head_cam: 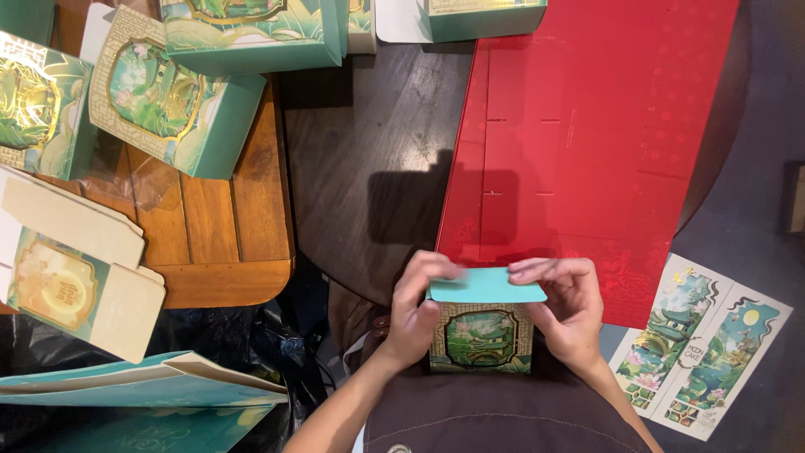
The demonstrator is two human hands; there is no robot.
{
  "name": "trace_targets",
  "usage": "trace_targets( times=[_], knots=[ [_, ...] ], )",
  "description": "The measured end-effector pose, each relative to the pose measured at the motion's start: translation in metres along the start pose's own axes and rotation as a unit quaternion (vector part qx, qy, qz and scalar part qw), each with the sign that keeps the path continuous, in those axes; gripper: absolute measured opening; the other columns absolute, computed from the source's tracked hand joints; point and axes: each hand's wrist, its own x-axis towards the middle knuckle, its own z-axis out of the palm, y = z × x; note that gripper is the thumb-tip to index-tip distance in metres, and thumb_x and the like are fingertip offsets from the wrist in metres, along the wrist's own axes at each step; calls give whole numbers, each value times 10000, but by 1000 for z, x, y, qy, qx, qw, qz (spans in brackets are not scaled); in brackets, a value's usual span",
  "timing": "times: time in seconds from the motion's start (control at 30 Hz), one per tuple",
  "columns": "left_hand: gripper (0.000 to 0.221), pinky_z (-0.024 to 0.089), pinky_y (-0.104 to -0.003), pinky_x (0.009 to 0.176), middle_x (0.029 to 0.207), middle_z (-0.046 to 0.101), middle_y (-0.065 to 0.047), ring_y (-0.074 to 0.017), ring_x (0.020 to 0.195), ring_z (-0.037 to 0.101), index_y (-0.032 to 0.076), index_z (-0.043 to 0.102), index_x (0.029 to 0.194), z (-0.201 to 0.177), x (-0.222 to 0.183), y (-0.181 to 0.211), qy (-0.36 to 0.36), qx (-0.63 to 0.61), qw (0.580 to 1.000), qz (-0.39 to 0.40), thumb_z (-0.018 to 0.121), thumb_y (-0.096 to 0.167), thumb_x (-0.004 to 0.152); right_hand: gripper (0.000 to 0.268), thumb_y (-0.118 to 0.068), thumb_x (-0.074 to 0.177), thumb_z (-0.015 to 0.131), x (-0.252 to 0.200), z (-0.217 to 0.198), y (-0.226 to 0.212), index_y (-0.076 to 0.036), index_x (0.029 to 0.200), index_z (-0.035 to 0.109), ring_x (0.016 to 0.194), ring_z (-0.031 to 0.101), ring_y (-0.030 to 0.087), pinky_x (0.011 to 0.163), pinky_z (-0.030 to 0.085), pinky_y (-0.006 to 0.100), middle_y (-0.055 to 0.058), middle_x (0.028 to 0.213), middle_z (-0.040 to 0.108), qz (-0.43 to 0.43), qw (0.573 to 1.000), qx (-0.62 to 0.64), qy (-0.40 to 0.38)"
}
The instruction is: The person assembles green decorative boxes by folding the cardboard flaps and inserting white inner dividers, then arranges the completed boxes on a wooden table.
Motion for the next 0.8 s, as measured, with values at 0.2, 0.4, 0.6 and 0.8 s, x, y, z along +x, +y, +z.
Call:
trace_targets(
  times=[0.2, 0.4, 0.6, 0.8],
  knots=[
    [291, 553, -380, 1049, 1160, 624, -116, -244, 1156, 672, 60, 706, 1130, 1, 1, 6, -22, 13, 999, -29, 631, 307, 995, 293, 23, 896, 712, 2, -4, -16, 1, 1181, 646, 1229, 635, 276, 1106, 500, 414, 140, 1176, 672, 45, 991, -116, -43],
    [371, 533, -412, 1068, 1245, 711, -138, -286, 1194, 688, 6, 585, 1324, 4, 7, 20, 0, 61, 998, -29, 570, 242, 1038, 416, 42, 844, 713, 6, 2, -29, 16, 1249, 621, 1238, 653, 258, 1103, 506, 391, 151, 1232, 690, 96, 989, -111, -30],
    [286, 554, -383, 1024, 1225, 707, -141, -275, 1158, 697, 20, 595, 1286, 8, 10, 28, 10, 73, 996, -41, 587, 170, 1043, 385, 54, 873, 709, 12, 13, -41, 18, 1249, 637, 1184, 696, 256, 1021, 561, 362, 160, 1232, 722, 89, 978, -190, -16],
    [230, 591, -356, 918, 1090, 726, -107, -249, 1038, 739, 48, 673, 1078, 13, 12, 26, 36, 68, 994, -77, 777, 92, 878, 252, 35, 863, 738, 15, 14, -42, -18, 1108, 717, 1111, 742, 222, 975, 589, 337, 130, 1120, 765, 34, 956, -290, -19]
  ],
)
